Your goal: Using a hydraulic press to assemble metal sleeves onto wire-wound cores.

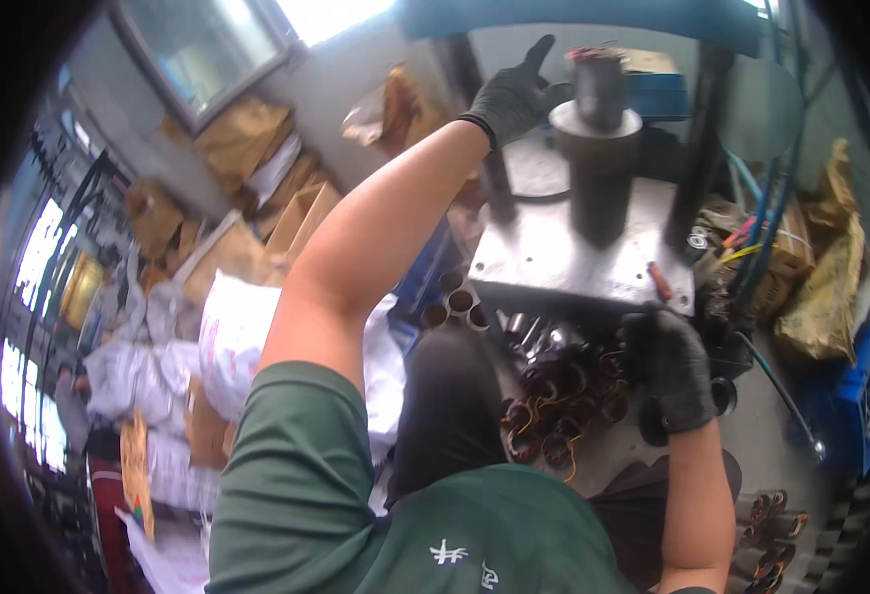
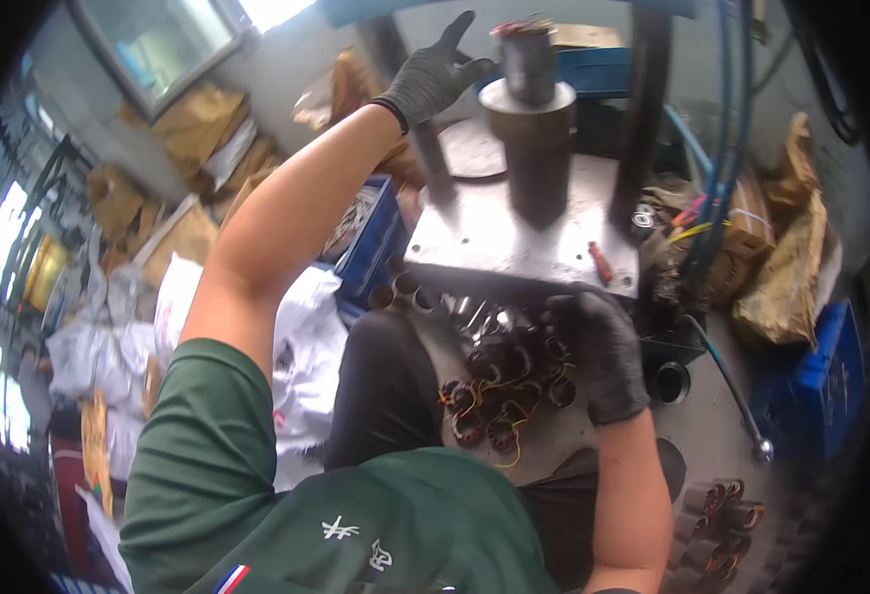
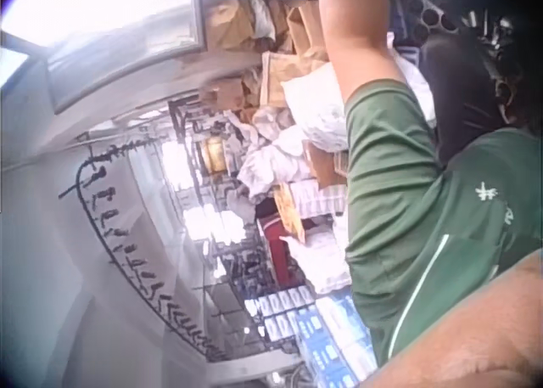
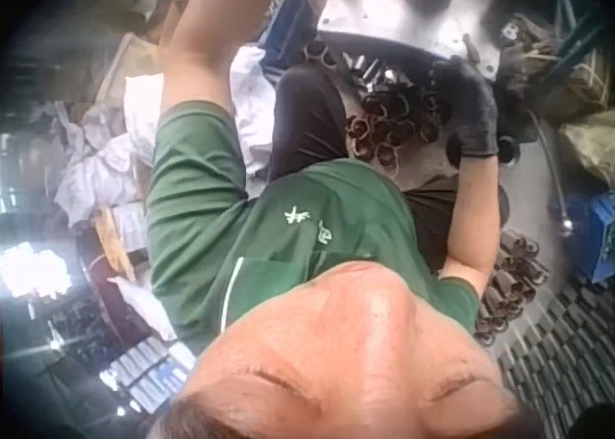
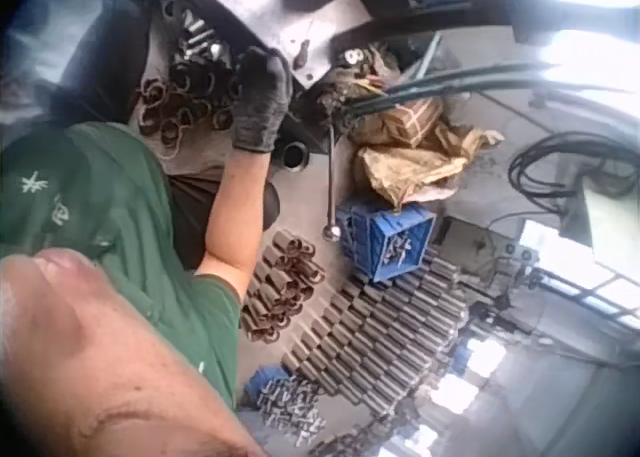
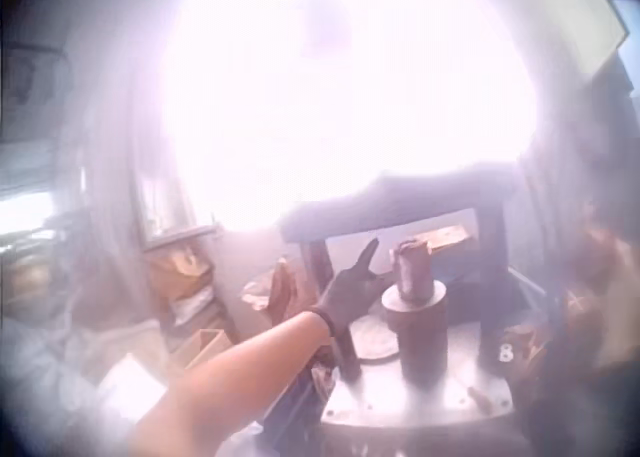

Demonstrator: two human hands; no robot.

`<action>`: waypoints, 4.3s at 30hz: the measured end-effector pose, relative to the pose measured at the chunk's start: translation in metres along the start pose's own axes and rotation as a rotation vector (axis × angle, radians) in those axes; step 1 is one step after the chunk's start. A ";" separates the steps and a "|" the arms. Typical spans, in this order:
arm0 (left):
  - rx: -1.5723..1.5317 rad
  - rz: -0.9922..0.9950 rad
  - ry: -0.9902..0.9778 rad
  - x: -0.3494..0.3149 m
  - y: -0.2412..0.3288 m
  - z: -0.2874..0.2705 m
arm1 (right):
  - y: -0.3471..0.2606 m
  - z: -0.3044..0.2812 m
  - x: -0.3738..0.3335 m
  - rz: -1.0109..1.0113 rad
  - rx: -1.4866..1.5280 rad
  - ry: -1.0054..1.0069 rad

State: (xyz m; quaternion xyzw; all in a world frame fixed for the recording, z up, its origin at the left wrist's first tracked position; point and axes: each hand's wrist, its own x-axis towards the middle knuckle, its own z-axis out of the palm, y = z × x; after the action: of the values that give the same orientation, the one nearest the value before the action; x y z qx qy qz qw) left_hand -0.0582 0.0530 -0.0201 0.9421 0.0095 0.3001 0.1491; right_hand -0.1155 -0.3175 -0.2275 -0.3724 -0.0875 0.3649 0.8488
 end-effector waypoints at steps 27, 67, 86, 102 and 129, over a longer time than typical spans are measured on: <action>-0.157 -0.922 -0.242 -0.499 -0.228 0.282 | 0.019 -0.021 0.006 -0.170 -0.738 -0.287; -1.773 -0.541 0.456 -0.241 0.006 0.100 | 0.152 0.042 0.070 -0.990 -1.415 -0.738; -1.760 -0.497 -0.101 -0.246 0.064 0.157 | 0.041 0.007 0.023 0.069 -0.815 -0.063; -1.742 -0.529 -0.329 -0.250 0.078 0.156 | 0.047 0.010 0.021 -0.011 -0.133 0.165; -2.039 -0.498 -0.229 -0.256 0.055 0.170 | 0.052 0.013 0.029 0.087 -0.113 0.017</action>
State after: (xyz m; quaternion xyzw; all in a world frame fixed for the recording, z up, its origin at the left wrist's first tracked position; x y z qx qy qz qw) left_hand -0.1755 -0.0739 -0.2798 0.3654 -0.0683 0.0361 0.9276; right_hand -0.1285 -0.2665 -0.2580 -0.4262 -0.0844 0.3929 0.8105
